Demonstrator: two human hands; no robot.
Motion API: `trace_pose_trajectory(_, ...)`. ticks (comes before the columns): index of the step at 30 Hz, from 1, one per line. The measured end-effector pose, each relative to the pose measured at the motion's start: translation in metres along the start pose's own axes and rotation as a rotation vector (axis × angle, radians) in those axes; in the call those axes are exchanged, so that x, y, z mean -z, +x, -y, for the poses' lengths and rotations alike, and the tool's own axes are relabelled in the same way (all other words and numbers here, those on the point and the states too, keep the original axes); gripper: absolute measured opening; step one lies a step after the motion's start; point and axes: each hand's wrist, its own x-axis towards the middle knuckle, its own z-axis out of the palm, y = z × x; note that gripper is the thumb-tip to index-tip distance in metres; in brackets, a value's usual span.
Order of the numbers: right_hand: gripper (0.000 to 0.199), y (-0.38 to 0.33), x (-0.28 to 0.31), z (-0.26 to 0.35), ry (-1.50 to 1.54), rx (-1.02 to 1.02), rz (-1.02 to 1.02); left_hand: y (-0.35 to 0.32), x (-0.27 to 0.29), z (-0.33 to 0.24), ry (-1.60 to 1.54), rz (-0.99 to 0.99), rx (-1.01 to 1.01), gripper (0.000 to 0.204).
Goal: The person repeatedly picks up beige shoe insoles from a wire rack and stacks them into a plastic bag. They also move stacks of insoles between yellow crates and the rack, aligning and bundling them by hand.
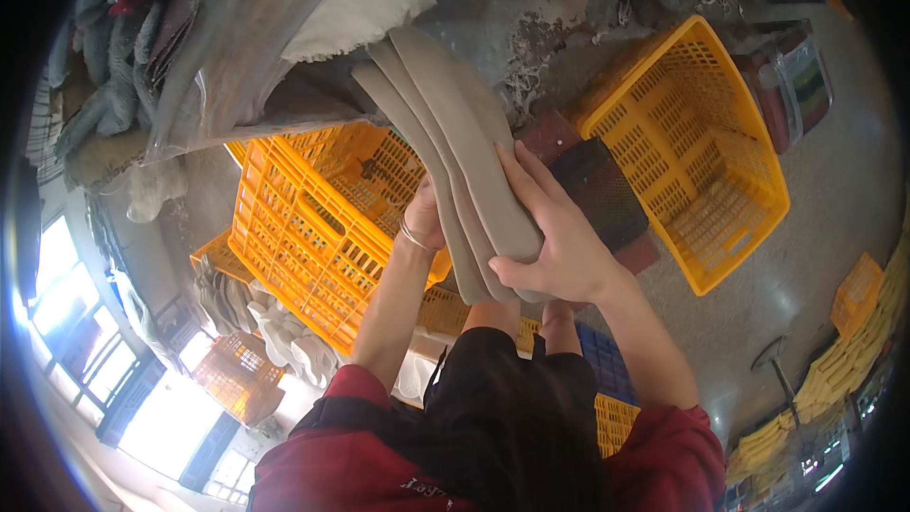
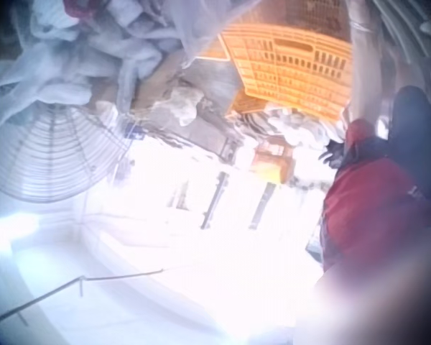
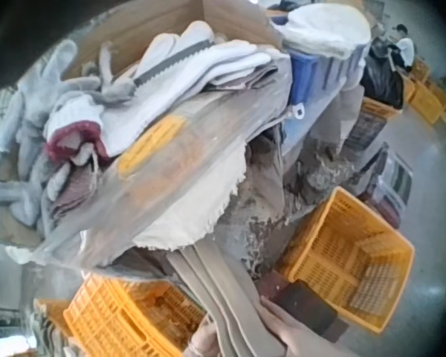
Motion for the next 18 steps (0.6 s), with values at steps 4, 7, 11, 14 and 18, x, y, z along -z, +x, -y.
trace_pose_trajectory(4, 0.068, -0.029, -0.002, -0.037, 0.084, -0.133, -0.191, 0.003, 0.014, 0.021, 0.094, 0.004, 0.035, 0.063)
trace_pose_trajectory(7, 0.044, -0.058, 0.018, -0.107, -0.031, -0.314, -0.498, 0.004, 0.029, 0.042, 0.075, -0.119, 0.172, 0.064)
trace_pose_trajectory(11, 0.043, -0.107, 0.038, -0.228, -0.041, -0.704, -0.477, 0.0, 0.056, 0.064, 0.03, 0.028, 0.247, 0.064)
trace_pose_trajectory(14, 0.042, -0.123, 0.032, -0.274, 0.025, -0.836, -0.501, -0.001, 0.065, 0.077, -0.054, 0.039, 0.184, 0.061)
trace_pose_trajectory(18, 0.043, -0.11, 0.026, -0.22, -0.19, -0.585, -0.65, -0.012, 0.058, 0.069, -0.121, 0.001, 0.28, 0.066)
